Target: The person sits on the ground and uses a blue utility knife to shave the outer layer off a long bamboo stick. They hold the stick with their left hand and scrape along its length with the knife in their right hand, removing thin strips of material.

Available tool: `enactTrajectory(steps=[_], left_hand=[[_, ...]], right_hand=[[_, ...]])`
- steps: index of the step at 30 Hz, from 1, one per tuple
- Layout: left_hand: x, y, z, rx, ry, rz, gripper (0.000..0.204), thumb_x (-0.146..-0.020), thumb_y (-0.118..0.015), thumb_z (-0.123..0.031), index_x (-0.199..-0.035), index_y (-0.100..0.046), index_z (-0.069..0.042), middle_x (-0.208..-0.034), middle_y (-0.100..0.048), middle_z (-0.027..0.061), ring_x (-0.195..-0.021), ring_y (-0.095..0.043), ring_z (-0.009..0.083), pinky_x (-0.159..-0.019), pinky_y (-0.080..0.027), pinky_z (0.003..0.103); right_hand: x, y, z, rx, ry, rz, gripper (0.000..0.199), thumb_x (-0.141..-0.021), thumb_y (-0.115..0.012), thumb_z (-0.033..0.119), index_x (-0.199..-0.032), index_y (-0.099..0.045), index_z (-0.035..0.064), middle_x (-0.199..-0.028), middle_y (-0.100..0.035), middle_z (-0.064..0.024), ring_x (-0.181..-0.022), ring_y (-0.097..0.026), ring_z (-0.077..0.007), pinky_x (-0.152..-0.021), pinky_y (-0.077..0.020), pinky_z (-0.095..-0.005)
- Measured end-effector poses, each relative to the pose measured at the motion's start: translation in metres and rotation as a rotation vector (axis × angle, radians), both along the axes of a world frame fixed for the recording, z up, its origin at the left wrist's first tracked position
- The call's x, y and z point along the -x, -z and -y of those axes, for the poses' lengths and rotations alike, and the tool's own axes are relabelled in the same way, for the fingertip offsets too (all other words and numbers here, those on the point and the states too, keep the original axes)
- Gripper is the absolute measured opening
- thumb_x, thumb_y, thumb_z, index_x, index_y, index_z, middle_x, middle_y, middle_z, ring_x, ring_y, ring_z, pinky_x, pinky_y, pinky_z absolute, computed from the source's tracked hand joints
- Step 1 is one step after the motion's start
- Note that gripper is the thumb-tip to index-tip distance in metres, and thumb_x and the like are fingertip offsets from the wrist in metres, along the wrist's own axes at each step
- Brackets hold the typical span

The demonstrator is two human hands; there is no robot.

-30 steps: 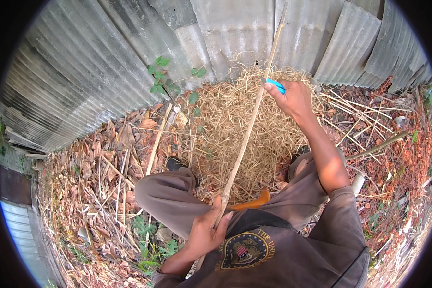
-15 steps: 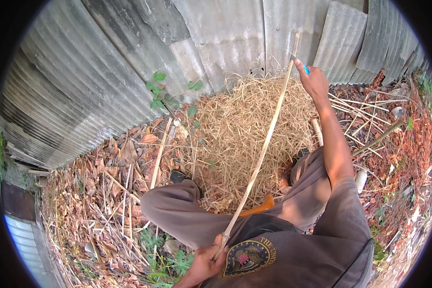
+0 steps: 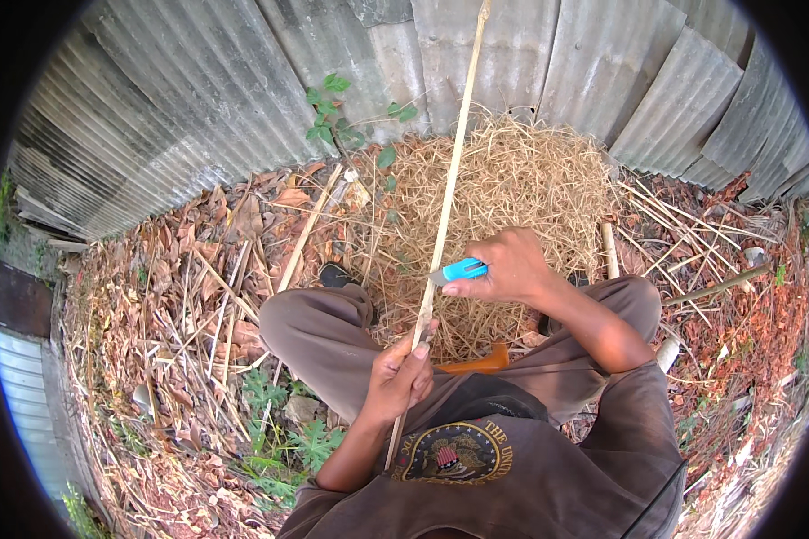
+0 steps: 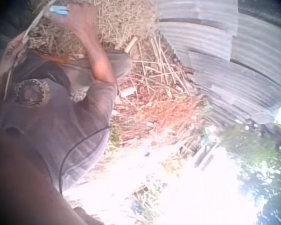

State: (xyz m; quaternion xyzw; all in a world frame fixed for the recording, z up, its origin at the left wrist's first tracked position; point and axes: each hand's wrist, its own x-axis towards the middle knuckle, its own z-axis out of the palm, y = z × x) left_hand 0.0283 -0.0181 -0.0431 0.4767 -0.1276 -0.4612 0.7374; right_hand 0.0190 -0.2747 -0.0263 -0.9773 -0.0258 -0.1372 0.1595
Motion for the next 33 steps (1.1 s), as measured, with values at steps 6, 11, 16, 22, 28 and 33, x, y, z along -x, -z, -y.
enactTrajectory(steps=[6,11,16,22,28,33], left_hand=[[-0.004,-0.007,0.016,0.064,-0.01,-0.063,0.041,-0.102,-0.04,-0.019,-0.14,-0.038,-0.003,-0.057,-0.035,-0.0027,-0.04,-0.03,0.0047,-0.039,-0.029,0.02],[-0.006,-0.015,0.022,-0.137,-0.029,0.214,0.04,-0.103,-0.039,-0.022,-0.136,-0.041,-0.001,-0.055,-0.037,-0.0034,-0.04,-0.032,0.004,-0.04,-0.029,0.019],[-0.004,-0.016,0.023,-0.197,-0.034,0.36,0.04,-0.103,-0.039,-0.024,-0.135,-0.043,0.0,-0.054,-0.037,-0.0053,-0.042,-0.032,0.0024,-0.04,-0.03,0.018],[0.001,-0.013,0.018,-0.227,-0.032,0.381,0.04,-0.102,-0.041,-0.022,-0.136,-0.044,-0.001,-0.058,-0.036,-0.0075,-0.048,-0.031,0.0007,-0.044,-0.028,0.017],[0.035,0.007,-0.006,-0.182,0.096,0.374,0.04,-0.102,-0.041,-0.022,-0.137,-0.044,-0.002,-0.06,-0.036,-0.0087,-0.051,-0.03,-0.0001,-0.048,-0.028,0.017],[0.002,-0.008,0.012,-0.006,-0.019,-0.015,0.04,-0.104,-0.034,-0.027,-0.13,-0.044,0.001,-0.049,-0.03,-0.0047,-0.034,-0.029,0.0054,-0.042,-0.029,0.022]], right_hand=[[-0.003,-0.002,0.002,0.043,-0.038,0.199,0.063,-0.067,-0.064,0.073,-0.051,-0.054,0.0123,-0.044,-0.051,-0.0026,-0.038,-0.053,-0.0223,-0.04,-0.04,-0.0361],[-0.013,0.006,0.009,0.106,0.016,0.287,0.067,-0.063,-0.064,0.077,-0.049,-0.05,0.0123,-0.043,-0.047,-0.0022,-0.038,-0.052,-0.0221,-0.041,-0.0402,-0.0363],[-0.022,0.013,0.023,0.088,0.047,0.339,0.067,-0.062,-0.063,0.078,-0.051,-0.052,0.0123,-0.042,-0.046,-0.0033,-0.039,-0.052,-0.0232,-0.042,-0.041,-0.0367],[-0.028,0.009,0.035,0.074,0.131,0.324,0.068,-0.07,-0.057,0.077,-0.051,-0.052,0.0113,-0.041,-0.046,-0.0052,-0.039,-0.052,-0.0244,-0.042,-0.0403,-0.0373],[-0.039,-0.006,0.083,-0.068,0.45,0.12,0.069,-0.077,-0.052,0.074,-0.054,-0.058,0.0096,-0.042,-0.049,-0.0076,-0.04,-0.053,-0.026,-0.041,-0.0399,-0.0378],[-0.012,0.013,-0.004,0.025,0.012,0.122,0.072,-0.07,-0.052,0.081,-0.054,-0.062,0.0111,-0.042,-0.052,-0.0075,-0.037,-0.055,-0.0247,-0.037,-0.0413,-0.0363]])
